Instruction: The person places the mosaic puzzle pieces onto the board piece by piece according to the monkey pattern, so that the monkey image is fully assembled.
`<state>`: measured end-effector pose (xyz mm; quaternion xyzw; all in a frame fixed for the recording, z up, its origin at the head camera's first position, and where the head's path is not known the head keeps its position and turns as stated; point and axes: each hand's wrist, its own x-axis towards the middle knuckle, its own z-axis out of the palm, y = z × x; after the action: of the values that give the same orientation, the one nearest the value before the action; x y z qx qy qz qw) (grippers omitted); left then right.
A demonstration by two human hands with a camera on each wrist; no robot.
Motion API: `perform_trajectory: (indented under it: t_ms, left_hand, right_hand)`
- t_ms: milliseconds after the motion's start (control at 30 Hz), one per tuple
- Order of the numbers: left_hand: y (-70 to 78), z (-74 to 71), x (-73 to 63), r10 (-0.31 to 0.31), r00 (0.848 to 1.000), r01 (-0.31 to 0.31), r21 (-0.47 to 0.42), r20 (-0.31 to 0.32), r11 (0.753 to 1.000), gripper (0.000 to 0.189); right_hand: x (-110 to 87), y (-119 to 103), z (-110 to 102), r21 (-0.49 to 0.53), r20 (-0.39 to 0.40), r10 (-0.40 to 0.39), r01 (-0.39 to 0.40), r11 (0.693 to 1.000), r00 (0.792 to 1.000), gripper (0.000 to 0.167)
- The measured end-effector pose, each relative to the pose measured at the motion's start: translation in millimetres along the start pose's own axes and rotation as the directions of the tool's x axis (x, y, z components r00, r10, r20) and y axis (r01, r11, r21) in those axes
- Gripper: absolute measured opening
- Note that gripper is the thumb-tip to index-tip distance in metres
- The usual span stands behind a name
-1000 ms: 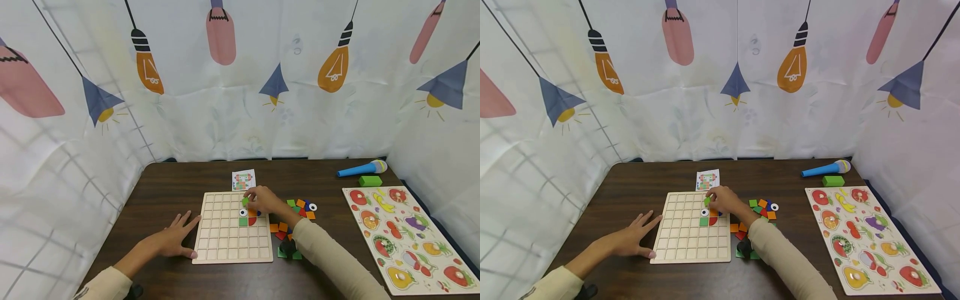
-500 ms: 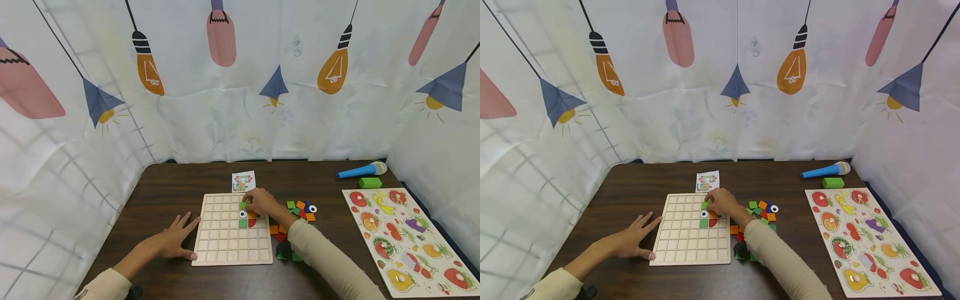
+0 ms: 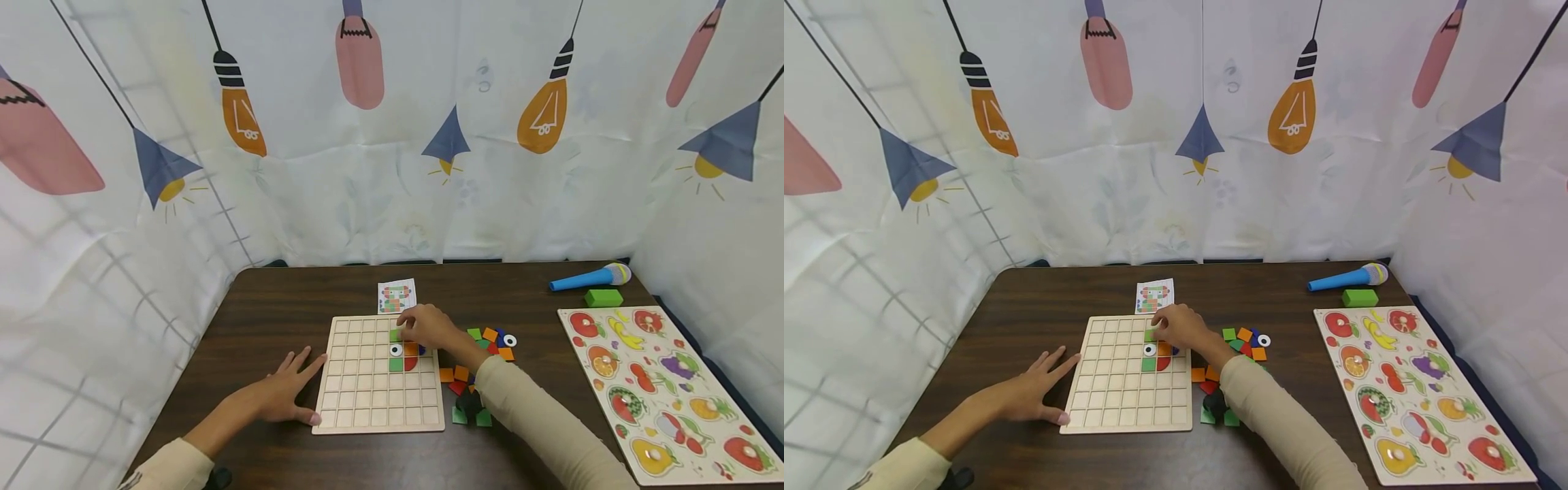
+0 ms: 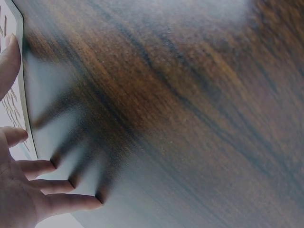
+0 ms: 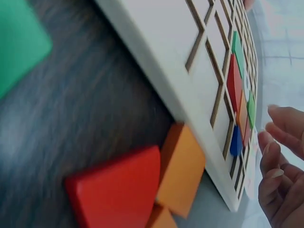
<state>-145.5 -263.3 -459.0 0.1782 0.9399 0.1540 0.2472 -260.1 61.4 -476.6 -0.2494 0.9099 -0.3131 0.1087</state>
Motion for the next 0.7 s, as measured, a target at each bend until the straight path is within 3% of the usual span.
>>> perform_trajectory:
  t_ms: [433,700]
  left_hand:
    - [1.1,-1.6,-0.8,0.015,1.000,-0.015,0.010,-0.005,1.000,0.111]
    - [2.3,-1.8,-1.5,0.019,1.000,-0.019,-0.001,-0.008,1.000,0.111]
  right_hand:
    - [0.2,-4.0,-5.4,-0.079,0.080,0.029,-0.023,0.997,0.996,0.023]
    - [-1.3,-6.7,-5.5,-0.095,0.073,0.030,-0.023,0.995,0.997,0.023]
